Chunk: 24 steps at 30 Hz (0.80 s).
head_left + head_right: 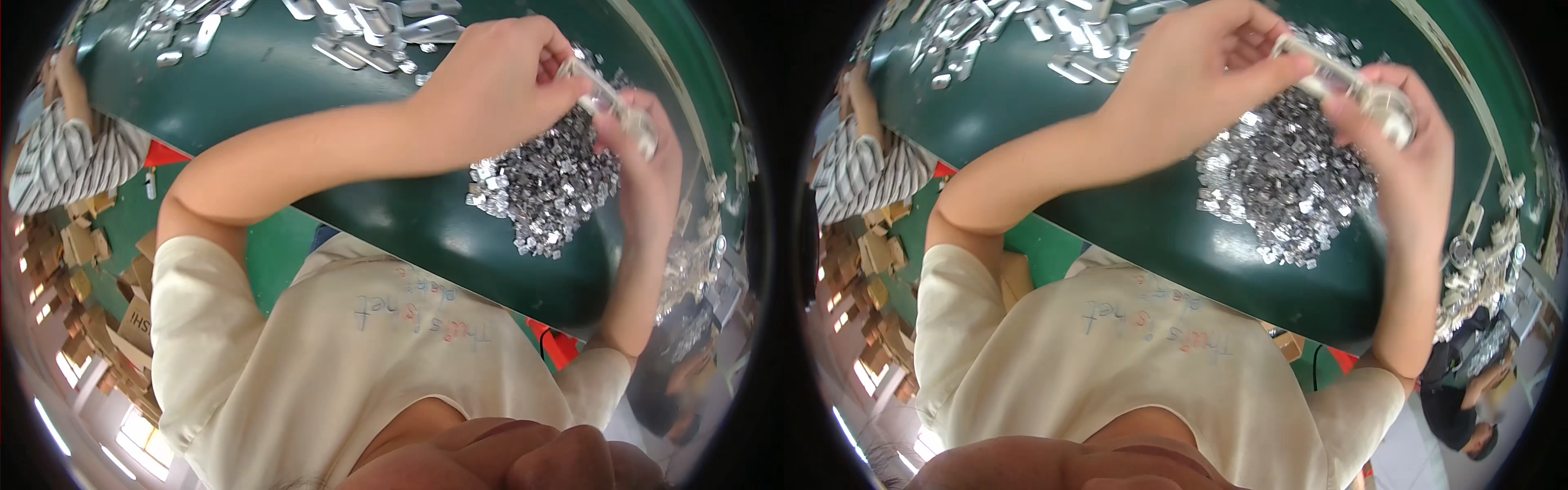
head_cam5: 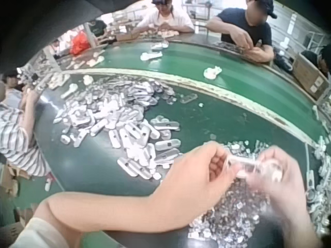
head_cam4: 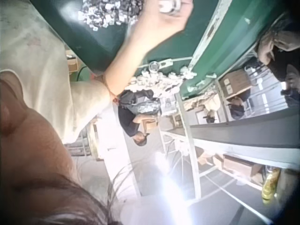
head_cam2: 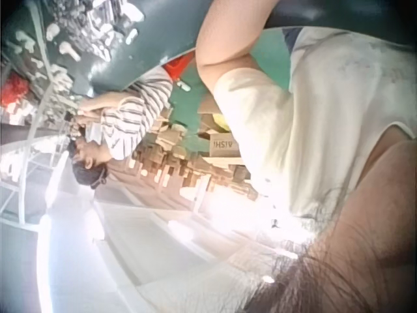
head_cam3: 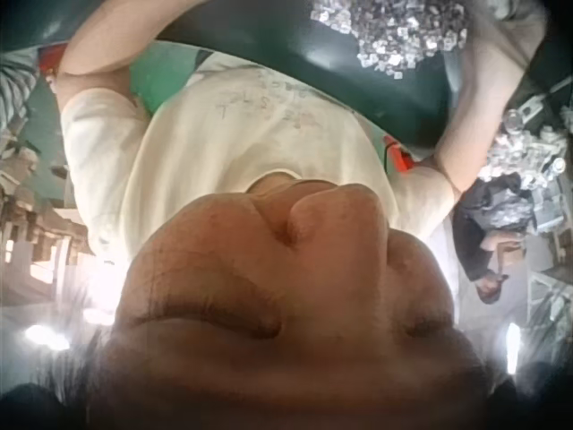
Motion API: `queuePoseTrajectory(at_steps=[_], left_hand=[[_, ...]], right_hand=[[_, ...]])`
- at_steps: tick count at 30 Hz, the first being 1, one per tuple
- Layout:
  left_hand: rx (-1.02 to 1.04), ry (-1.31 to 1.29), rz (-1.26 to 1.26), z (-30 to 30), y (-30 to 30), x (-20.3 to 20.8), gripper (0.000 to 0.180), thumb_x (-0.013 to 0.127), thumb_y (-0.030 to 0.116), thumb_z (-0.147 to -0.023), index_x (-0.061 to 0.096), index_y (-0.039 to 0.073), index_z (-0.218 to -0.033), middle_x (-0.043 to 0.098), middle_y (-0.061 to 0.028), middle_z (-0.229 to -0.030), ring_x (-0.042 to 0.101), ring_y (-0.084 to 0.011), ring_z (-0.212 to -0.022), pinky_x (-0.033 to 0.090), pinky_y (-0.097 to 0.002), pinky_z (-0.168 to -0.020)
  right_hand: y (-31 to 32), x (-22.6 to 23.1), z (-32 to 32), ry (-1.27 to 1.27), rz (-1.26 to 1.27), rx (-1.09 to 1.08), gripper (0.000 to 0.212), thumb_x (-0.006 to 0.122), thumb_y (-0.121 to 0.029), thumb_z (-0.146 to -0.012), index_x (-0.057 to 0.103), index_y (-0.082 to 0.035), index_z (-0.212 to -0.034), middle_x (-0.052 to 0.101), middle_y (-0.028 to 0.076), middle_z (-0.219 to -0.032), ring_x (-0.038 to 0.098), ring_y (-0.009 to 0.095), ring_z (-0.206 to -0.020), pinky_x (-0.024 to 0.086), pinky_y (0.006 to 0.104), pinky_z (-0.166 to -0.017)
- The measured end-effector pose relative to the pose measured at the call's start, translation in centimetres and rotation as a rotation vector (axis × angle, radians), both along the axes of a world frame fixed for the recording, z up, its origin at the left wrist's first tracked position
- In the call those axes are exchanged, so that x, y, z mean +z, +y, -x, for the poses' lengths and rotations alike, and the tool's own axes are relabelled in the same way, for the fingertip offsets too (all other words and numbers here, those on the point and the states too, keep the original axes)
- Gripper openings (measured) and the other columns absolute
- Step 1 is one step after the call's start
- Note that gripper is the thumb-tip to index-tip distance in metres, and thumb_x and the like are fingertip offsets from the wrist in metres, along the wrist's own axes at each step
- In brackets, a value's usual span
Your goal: Assembling small metal components into plastic parts on a factory conveyor belt.
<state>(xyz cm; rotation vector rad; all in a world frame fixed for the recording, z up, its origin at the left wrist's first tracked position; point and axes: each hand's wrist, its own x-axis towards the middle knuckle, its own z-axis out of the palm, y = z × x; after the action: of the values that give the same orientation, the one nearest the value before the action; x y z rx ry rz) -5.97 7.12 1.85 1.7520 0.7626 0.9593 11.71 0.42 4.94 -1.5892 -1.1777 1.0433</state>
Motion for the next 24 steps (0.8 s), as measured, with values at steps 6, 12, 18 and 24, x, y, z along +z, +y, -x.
queuePoseTrajectory(at_steps=[6,12,18,24], left_hand=[[0.02,0.509,-0.285,3.8,6.5,4.4,0.031,0.063,0.022,-0.08,0.058,-0.003,-0.099,0.06,-0.015,-0.082,0.061,-0.0248,-0.078,0.048,-0.0334,-0.07],[-0.001,0.812,-0.337,6.4,5.0,1.2,0.013,0.064,0.005,-0.072,0.058,-0.002,-0.081,0.064,-0.0082,-0.069,0.06,-0.0176,-0.049,0.048,-0.0271,-0.048],[-0.096,0.87,0.081,4.5,5.1,4.7,0.019,0.065,0.008,-0.077,0.059,-0.002,-0.092,0.064,-0.0071,-0.073,0.062,-0.014,-0.058,0.05,-0.0262,-0.051],[0.066,0.697,-0.418,4.8,4.3,4.5,0.023,0.056,0.0,-0.078,0.056,-0.003,-0.1,0.062,-0.0137,-0.073,0.064,-0.0184,-0.066,0.051,-0.0277,-0.059]], right_hand=[[12.9,-1.8,-13.7,0.038,-0.032,-0.296,0.042,0.06,-0.026,-0.085,0.055,0.001,-0.117,0.058,0.01,-0.101,0.054,0.014,-0.099,0.042,0.0214,-0.081],[5.4,-0.7,-8.1,-0.519,0.014,0.155,0.033,0.066,-0.022,-0.08,0.06,-0.001,-0.104,0.061,0.004,-0.089,0.055,0.012,-0.086,0.042,0.0255,-0.073],[-1.0,-0.8,-3.4,-0.803,-0.023,0.148,0.017,0.064,-0.004,-0.075,0.062,-0.002,-0.093,0.059,0.011,-0.089,0.056,0.025,-0.081,0.045,0.0305,-0.067],[-1.6,-0.8,-4.4,-0.803,-0.221,0.032,0.015,0.063,-0.004,-0.078,0.066,-0.005,-0.093,0.058,0.005,-0.089,0.057,0.015,-0.072,0.045,0.0237,-0.066]])
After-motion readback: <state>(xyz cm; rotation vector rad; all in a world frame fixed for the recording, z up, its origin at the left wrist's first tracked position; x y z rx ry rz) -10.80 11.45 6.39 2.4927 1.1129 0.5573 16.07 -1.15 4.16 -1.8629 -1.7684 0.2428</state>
